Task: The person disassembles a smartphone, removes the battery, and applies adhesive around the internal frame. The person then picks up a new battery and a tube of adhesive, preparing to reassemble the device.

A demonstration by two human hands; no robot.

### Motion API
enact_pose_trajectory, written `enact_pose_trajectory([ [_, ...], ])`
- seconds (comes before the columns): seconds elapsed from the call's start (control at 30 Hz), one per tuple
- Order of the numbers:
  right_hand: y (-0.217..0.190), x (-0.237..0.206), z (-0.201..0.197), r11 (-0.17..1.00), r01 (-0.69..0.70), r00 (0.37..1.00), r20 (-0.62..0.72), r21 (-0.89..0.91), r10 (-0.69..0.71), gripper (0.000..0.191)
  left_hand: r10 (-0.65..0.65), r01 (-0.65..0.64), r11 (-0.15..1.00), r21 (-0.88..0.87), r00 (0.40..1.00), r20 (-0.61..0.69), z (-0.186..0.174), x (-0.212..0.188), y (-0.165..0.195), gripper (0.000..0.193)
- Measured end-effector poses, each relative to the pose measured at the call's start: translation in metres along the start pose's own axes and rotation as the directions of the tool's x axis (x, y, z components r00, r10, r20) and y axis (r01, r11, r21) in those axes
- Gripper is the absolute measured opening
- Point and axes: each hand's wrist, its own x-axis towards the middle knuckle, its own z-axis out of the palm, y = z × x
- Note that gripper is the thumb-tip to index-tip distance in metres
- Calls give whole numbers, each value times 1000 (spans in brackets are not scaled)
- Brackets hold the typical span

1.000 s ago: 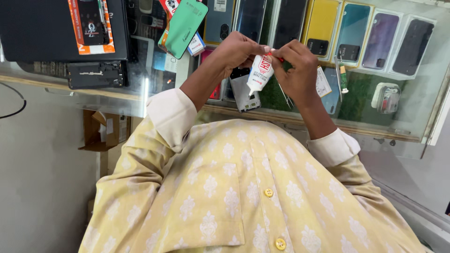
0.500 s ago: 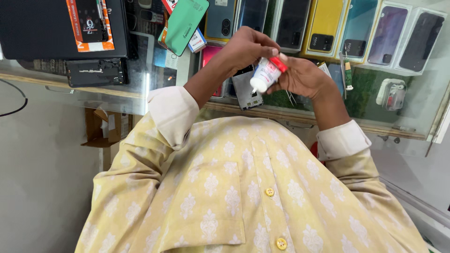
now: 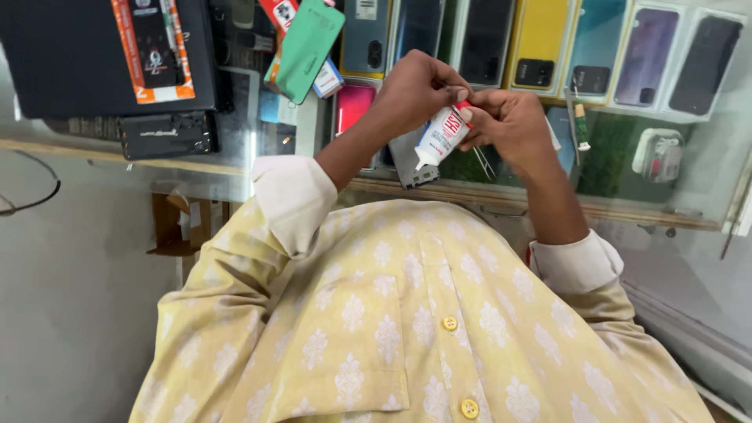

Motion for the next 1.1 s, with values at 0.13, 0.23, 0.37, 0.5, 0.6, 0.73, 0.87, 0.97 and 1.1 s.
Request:
enact_pose_trajectory([
  [0.13, -7, -3, 8, 998, 54, 995, -78, -43, -58, 20, 31, -25, 995, 101, 998, -61, 4, 1, -1, 15],
  [0.23, -7, -3, 18, 989, 109, 982, -144, -99, -122, 19, 19, -20, 999, -43, 1000, -10, 1, 1, -4, 16],
  [0.37, -13, -1, 30, 950, 187, 953, -188, -252, -237, 16, -16, 15, 992, -126, 1000, -4, -2, -1, -8, 19],
  [0.5, -20, -6, 39, 844, 271, 897, -197, -462, -396, 13, -83, 77, 964, -254, 996, -11, -2, 2, -12, 25],
  [0.6, -24, -7, 44, 787, 324, 858, -186, -525, -478, 11, -54, 50, 947, -318, 999, -3, -4, 7, -14, 19],
  [0.73, -24, -10, 43, 701, 393, 801, -152, -595, -579, 12, -45, 51, 928, -368, 999, 25, -3, 12, -15, 14],
  [0.87, -13, -7, 38, 779, 343, 839, -201, -525, -505, 14, -65, 76, 929, -361, 997, 43, -4, 13, -14, 15],
  [0.97, -2, -4, 30, 879, 305, 891, -216, -367, -399, 16, -65, 86, 921, -379, 996, 68, -4, 13, -15, 15],
  [1.1, 8, 4, 11, 991, 105, 990, -104, 77, -97, 23, -54, 74, 938, -339, 996, 68, -5, 11, -14, 18],
])
